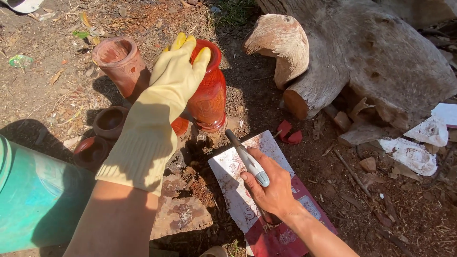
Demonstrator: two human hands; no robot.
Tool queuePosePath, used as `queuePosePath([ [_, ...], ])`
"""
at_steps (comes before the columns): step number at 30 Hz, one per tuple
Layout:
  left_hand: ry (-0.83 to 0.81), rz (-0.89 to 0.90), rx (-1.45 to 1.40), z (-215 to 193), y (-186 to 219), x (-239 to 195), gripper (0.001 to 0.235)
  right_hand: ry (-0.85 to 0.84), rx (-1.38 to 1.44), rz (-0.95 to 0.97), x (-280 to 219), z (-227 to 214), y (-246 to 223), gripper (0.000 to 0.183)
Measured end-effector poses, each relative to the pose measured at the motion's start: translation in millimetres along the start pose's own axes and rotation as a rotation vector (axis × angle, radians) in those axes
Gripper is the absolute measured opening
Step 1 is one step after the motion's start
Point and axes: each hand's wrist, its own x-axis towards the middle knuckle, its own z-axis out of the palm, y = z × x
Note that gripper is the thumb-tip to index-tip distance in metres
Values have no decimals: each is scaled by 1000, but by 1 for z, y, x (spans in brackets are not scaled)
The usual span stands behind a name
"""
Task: Applying a flame finish to various wooden vases and bowls using a handheld blowtorch
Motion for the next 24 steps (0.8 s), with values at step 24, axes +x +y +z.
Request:
queuePosePath([
  [24,-114,100,747,0,10,5,45,-14,41,-43,34,-34,-51,61],
])
